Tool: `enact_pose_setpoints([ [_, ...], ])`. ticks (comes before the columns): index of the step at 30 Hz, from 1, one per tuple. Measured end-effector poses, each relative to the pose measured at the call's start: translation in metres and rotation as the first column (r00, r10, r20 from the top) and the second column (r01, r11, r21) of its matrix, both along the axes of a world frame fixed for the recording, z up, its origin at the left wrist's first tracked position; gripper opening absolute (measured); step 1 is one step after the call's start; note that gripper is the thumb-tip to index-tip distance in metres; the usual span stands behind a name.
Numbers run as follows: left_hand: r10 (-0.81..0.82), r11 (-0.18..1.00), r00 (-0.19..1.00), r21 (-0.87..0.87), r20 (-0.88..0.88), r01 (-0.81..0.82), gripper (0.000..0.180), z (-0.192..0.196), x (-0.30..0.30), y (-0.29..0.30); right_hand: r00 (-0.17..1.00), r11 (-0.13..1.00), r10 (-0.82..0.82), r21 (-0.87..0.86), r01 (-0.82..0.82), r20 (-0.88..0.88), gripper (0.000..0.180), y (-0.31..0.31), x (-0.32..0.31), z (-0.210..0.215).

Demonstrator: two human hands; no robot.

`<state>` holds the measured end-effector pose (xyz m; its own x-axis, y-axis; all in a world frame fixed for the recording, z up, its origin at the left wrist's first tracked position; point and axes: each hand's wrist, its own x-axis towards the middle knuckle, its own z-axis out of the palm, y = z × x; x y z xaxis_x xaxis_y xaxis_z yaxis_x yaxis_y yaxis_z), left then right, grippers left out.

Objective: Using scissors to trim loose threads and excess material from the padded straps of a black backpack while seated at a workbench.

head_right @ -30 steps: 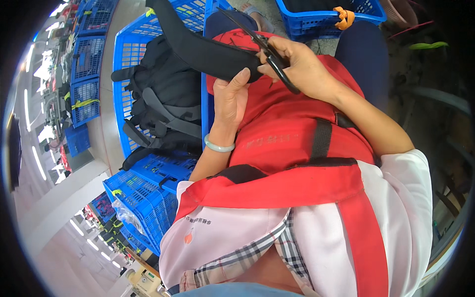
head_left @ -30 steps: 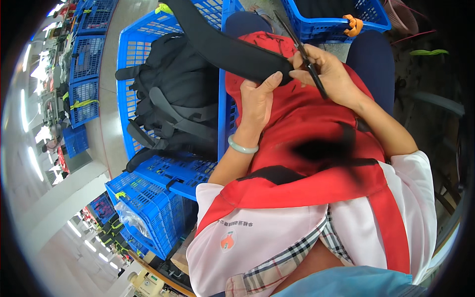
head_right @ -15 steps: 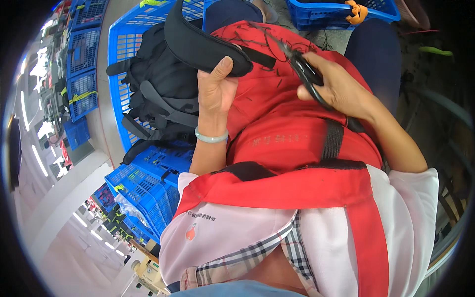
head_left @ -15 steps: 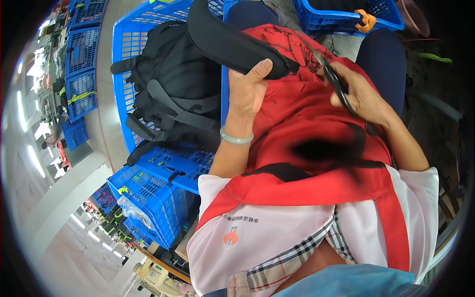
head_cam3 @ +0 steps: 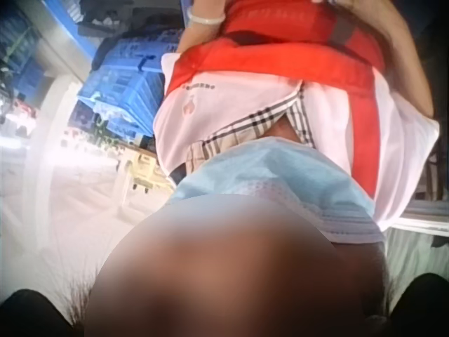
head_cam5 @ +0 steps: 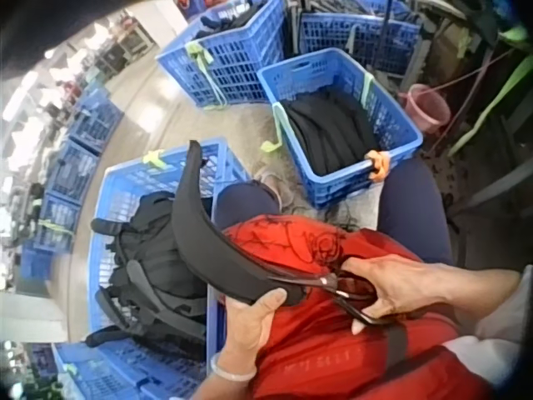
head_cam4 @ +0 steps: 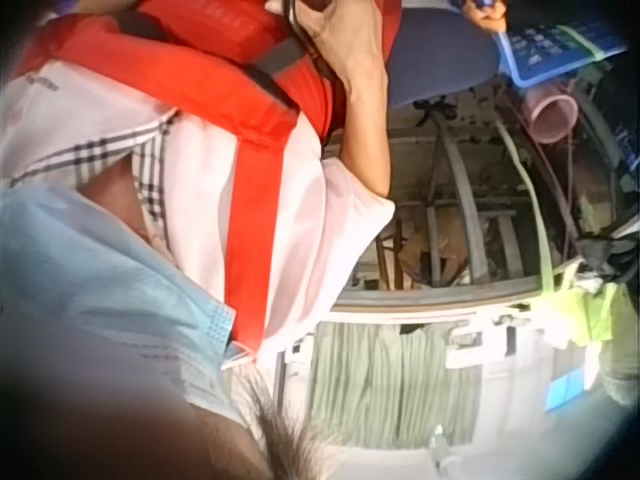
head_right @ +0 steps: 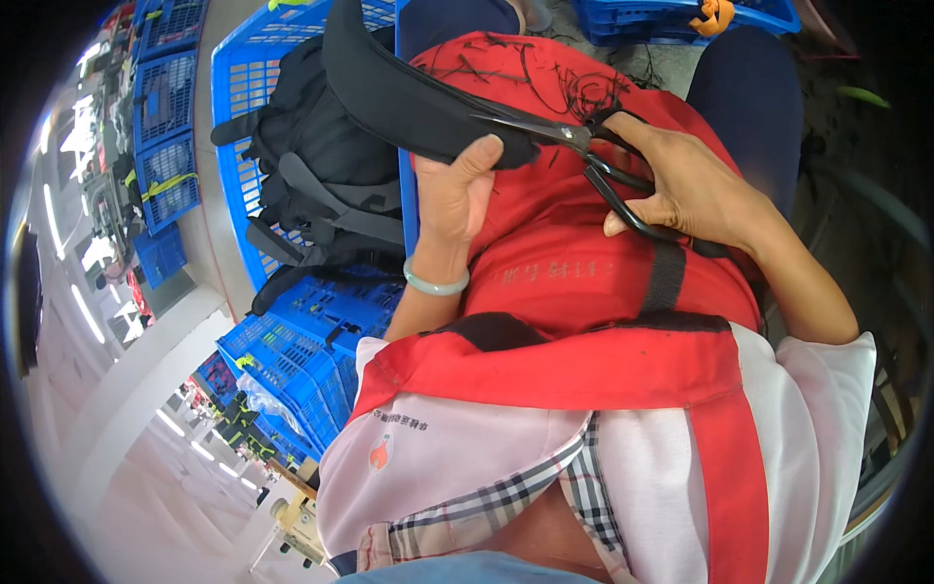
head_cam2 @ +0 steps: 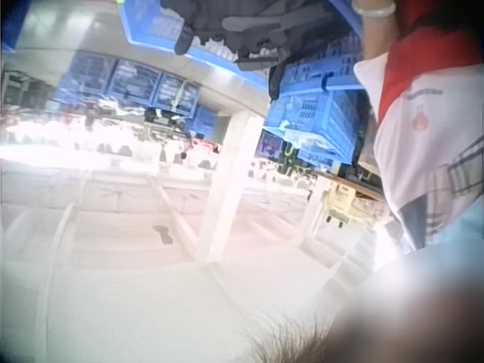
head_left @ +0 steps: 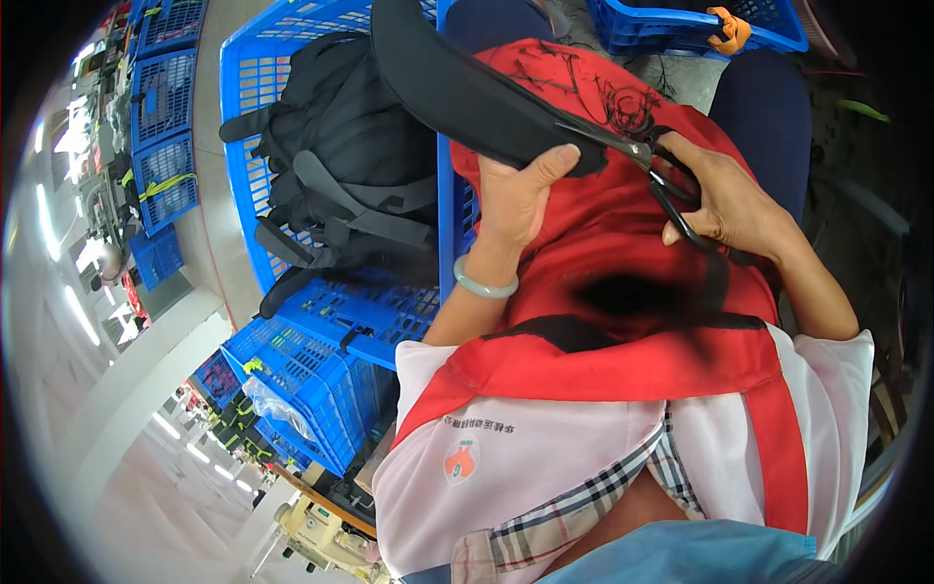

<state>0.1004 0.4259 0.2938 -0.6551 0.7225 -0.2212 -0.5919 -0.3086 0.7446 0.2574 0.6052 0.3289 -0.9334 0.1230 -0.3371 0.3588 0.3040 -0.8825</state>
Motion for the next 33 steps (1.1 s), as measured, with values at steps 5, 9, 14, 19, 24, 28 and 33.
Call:
enact_pose_setpoints([
  [5, -0.006, 1.0, 1.0, -0.017, -0.022, 0.005, 0.03, 0.002, 0.003, -0.008, 0.987, 0.988, 0.094, 0.11, -0.109, 0.133, 0.072, -0.001, -0.01, 0.009],
  [9, -0.005, 1.0, 1.0, 0.006, -0.001, 0.005, 0.029, 0.009, 0.001, -0.007, 0.978, 0.996, 0.032, 0.093, -0.013, -0.204, 0.069, -0.007, -0.004, -0.005],
  [14, -0.024, 0.999, 1.0, 0.026, -0.016, 0.024, 0.029, 0.004, -0.006, -0.01, 0.999, 1.0, 0.011, 0.026, -0.012, 0.033, 0.058, -0.011, -0.008, -0.01],
  [19, -0.022, 0.999, 0.999, 0.028, -0.031, 0.023, 0.03, 0.005, -0.004, -0.009, 0.999, 0.994, 0.005, 0.113, 0.0, -0.05, 0.053, -0.02, -0.013, -0.01],
  [24, -0.015, 0.998, 0.994, 0.07, 0.106, 0.007, 0.034, 0.003, -0.002, -0.014, 0.999, 0.997, -0.004, 0.077, 0.008, -0.043, 0.05, -0.021, -0.013, -0.014],
  [28, -0.075, 0.989, 0.982, 0.141, 0.176, 0.05, 0.037, -0.007, -0.024, -0.017, 1.0, 0.995, -0.019, 0.095, 0.019, 0.001, 0.051, -0.025, -0.016, -0.006],
  [33, -0.001, 0.998, 0.999, 0.07, 0.045, -0.003, 0.034, -0.007, -0.017, -0.012, 1.0, 0.981, 0.003, 0.194, 0.002, -0.026, 0.061, -0.026, -0.017, -0.011],
])
